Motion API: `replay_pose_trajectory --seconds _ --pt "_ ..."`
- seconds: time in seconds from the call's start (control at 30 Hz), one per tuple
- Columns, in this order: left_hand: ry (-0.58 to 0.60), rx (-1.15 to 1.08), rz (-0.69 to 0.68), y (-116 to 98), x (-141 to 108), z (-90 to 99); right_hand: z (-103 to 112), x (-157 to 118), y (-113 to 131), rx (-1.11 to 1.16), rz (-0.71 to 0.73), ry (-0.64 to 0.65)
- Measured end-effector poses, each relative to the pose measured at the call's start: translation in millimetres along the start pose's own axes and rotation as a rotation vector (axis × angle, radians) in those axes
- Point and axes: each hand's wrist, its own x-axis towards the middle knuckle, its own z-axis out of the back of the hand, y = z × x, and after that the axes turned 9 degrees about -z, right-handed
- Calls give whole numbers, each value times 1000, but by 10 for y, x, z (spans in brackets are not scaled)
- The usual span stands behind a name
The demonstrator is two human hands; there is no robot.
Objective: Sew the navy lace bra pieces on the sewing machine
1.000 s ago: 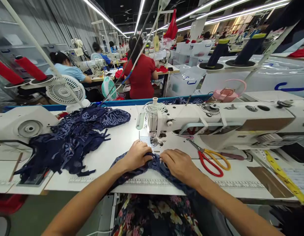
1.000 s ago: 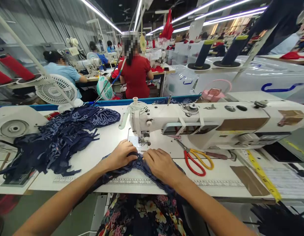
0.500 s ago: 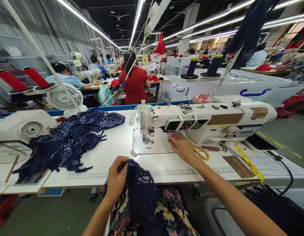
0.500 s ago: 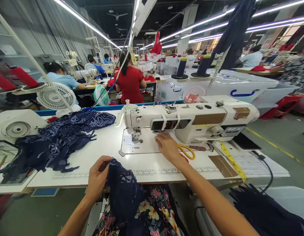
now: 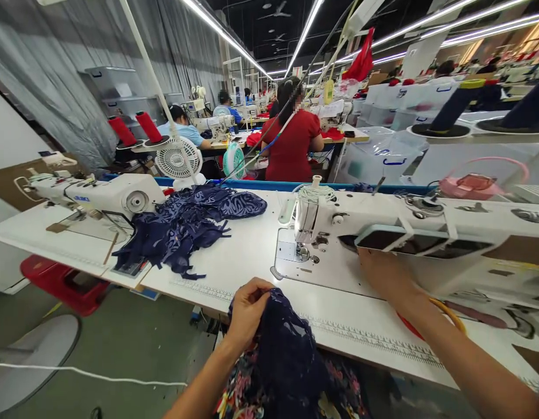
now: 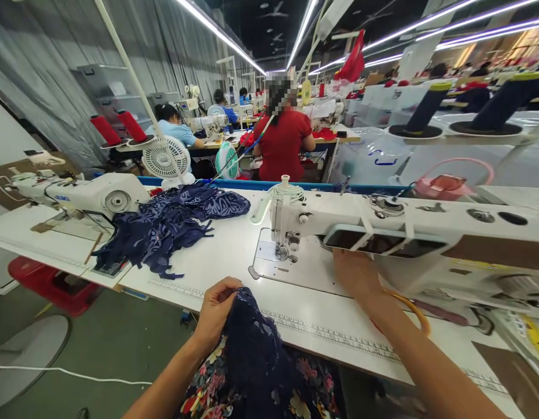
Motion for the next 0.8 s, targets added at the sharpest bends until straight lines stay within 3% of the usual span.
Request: replay_pose_trajectory --seconds 0.13,0.2,0.27,0.4,0.47,0.53,0.63,0.67,0.73,0.8 --pt "72 127 -79 -34 69 -78 135 -425 165 185 51 4" --pt "83 245 -131 -73 133 -162 191 -766 375 657 103 123" --pt "50 355 -175 -123 216 -274 192 -1095 676 860 105 238" --pt "87 557 -241 -229 408 -507 -10 -1370 1272 819 71 181" --pt "141 611 -228 -270 508 -561 -108 -1300 1354 778 31 88" --pt "212 596 -139 -292 602 -544 -112 -1158 1202 767 72 81" --pt "353 412 99 -269 686 -440 51 -879 649 650 108 195" --pt "390 328 177 -244 688 -411 122 -783 444 549 94 172" --pt "422 184 305 -171 654 -395 252 -631 121 221 -53 -28" --pt "412 98 389 -88 589 -435 360 -577 -4 27 -169 -126"
